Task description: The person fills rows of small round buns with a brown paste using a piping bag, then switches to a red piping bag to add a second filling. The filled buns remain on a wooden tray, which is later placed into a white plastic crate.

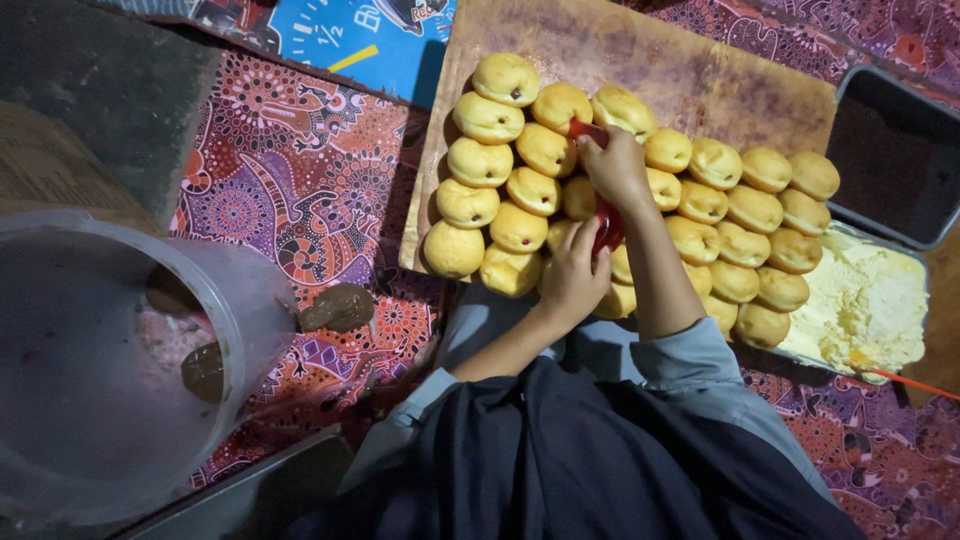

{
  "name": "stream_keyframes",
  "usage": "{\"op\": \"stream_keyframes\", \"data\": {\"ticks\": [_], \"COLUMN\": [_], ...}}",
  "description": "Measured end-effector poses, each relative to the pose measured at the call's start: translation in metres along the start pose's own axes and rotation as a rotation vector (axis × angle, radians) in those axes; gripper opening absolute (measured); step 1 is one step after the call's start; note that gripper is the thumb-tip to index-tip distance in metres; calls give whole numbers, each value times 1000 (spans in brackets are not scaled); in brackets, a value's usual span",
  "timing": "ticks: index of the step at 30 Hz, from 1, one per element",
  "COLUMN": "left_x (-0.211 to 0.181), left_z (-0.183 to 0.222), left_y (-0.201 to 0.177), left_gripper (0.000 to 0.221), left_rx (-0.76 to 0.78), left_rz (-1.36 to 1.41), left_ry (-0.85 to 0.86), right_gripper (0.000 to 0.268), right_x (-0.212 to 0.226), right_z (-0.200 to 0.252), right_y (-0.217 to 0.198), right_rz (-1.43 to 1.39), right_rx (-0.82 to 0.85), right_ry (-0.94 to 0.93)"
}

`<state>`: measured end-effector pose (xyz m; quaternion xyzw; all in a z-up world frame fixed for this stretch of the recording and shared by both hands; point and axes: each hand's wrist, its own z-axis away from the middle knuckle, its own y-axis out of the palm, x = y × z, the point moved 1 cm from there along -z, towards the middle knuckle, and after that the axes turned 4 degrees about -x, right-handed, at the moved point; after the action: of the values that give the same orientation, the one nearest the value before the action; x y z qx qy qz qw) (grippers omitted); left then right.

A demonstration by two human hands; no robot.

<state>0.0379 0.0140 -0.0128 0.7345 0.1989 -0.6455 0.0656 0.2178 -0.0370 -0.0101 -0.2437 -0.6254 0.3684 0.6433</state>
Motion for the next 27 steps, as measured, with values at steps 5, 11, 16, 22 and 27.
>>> {"op": "stream_keyframes", "data": {"ticks": [5, 11, 16, 22, 27], "left_x": [-1, -3, -9, -17, 2], "left_z": [2, 5, 9, 49, 105], "left_y": [2, 2, 3, 11, 36], "left_gripper": [45, 44, 43, 57, 52], "left_rx": [-10, -23, -47, 12, 178], "left_rz": [9, 5, 21, 291, 772], "left_ry": [5, 23, 67, -13, -548], "right_gripper": [34, 33, 34, 28, 29], "right_x": [-1, -9, -14, -33, -76], "right_z": [4, 4, 10, 60, 140], "right_y": [-2, 0, -5, -36, -72], "right_rz": [-20, -59, -134, -715, -1225], "right_rx": [10, -6, 6, 133, 263], "right_ry": [6, -11, 57, 277, 404]}}
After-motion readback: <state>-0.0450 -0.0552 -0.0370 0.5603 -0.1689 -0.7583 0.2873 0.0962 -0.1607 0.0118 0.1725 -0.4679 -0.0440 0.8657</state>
